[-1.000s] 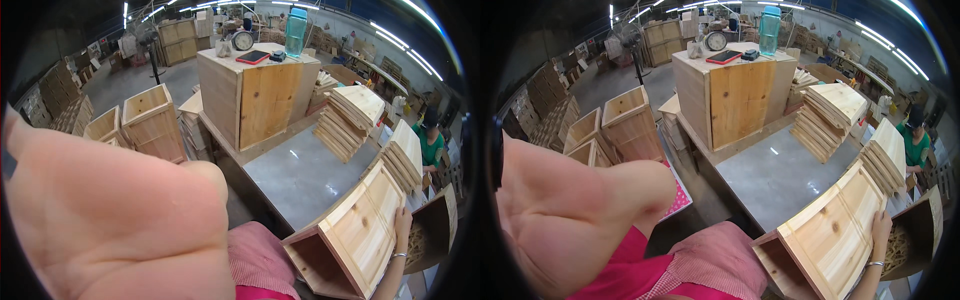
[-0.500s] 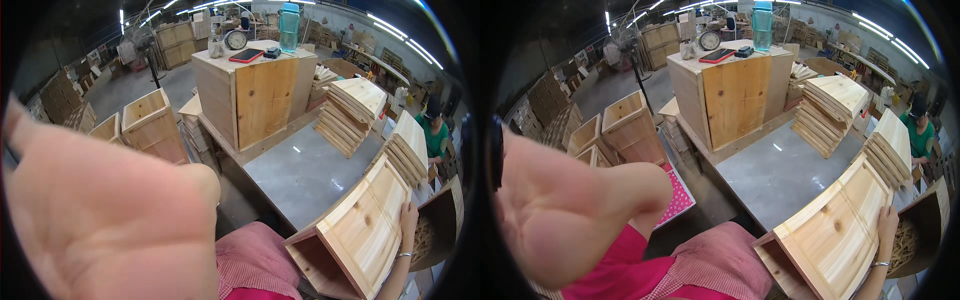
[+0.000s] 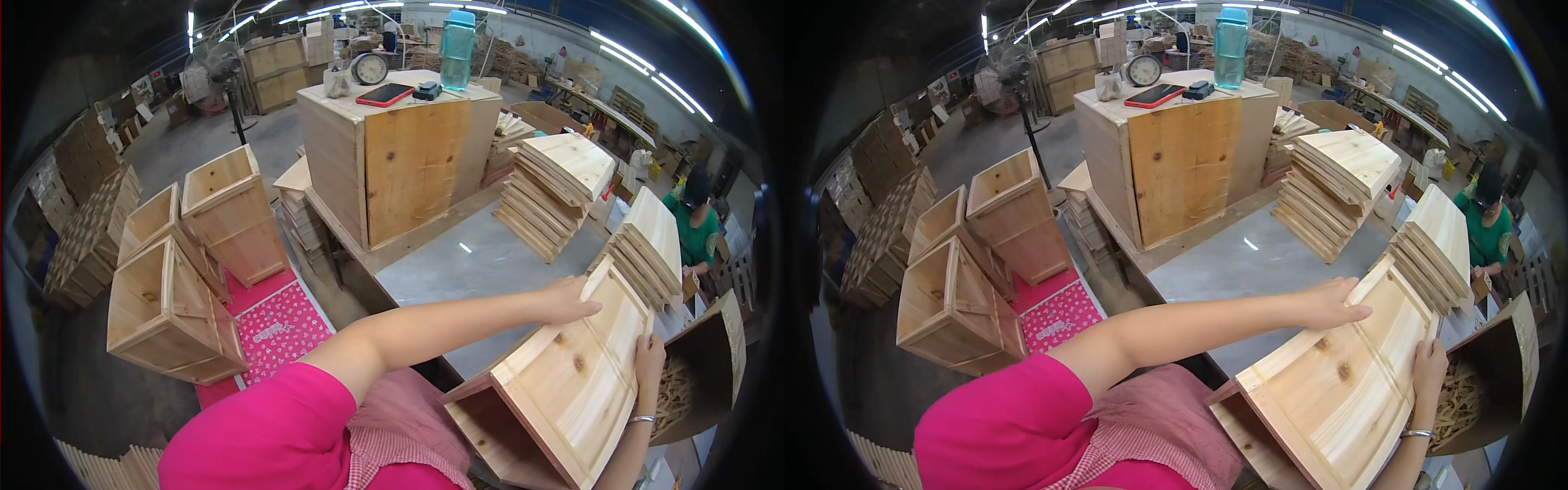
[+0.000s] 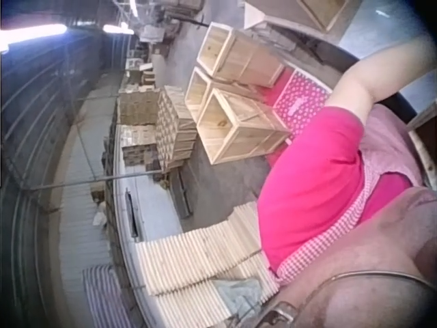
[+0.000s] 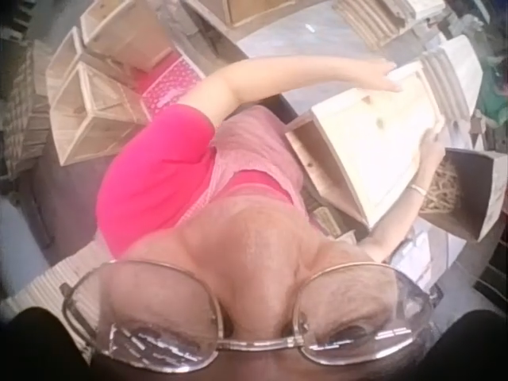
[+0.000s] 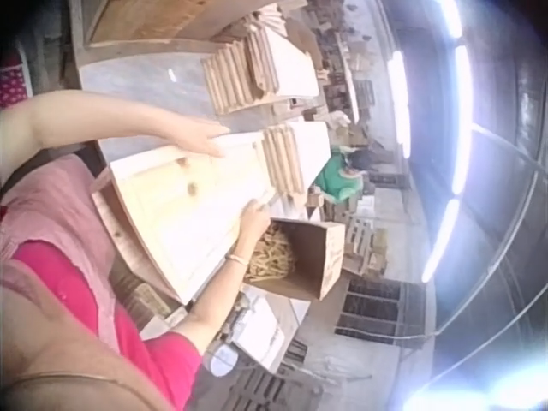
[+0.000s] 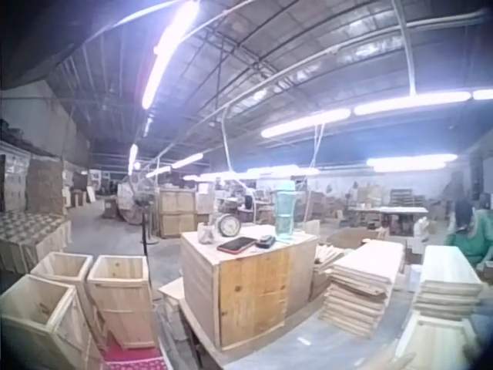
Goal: Assembling wooden planter boxes by applying glue to panels and securing joints.
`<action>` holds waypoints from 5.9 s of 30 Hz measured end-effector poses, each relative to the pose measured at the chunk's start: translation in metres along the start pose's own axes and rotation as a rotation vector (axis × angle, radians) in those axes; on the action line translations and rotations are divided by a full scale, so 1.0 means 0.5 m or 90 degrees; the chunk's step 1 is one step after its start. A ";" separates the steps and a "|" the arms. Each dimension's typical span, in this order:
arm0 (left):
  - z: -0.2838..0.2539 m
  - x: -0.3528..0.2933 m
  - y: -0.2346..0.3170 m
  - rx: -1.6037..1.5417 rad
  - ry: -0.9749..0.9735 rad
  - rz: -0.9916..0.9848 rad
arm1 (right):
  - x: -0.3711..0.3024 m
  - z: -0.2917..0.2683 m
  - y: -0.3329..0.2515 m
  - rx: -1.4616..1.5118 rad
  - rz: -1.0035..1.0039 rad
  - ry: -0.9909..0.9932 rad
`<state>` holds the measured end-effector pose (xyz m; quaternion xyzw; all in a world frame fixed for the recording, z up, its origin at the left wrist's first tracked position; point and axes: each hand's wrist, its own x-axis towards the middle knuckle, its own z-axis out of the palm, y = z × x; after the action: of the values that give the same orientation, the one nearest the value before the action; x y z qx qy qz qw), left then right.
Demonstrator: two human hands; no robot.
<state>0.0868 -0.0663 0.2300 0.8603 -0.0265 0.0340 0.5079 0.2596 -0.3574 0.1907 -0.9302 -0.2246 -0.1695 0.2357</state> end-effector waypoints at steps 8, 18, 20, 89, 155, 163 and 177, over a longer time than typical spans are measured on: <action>0.057 0.058 -0.042 0.056 0.051 -0.053 | -0.003 -0.016 -0.016 0.032 0.011 -0.033; 0.063 0.067 -0.060 0.012 0.075 -0.011 | 0.008 0.001 0.008 0.015 0.030 -0.018; 0.060 0.067 -0.060 0.003 0.076 -0.015 | 0.010 -0.002 0.010 -0.005 0.036 -0.030; 0.017 -0.053 -0.121 0.125 0.658 0.417 | -0.218 0.014 -0.229 0.105 -0.218 0.484; -0.024 -0.147 -0.089 0.155 0.523 0.310 | -0.311 0.184 0.100 -0.168 -0.024 -0.129; -0.122 -0.162 0.235 0.416 0.563 0.678 | -0.154 0.093 -0.065 0.372 0.211 -0.044; -0.003 0.094 0.389 -0.023 -0.425 0.821 | -0.198 0.177 -0.077 0.490 0.365 -0.115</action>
<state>0.1178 -0.1593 0.4043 0.6296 -0.6826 0.0614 0.3660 0.1758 -0.3148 0.0894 -0.8110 -0.0250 0.0790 0.5792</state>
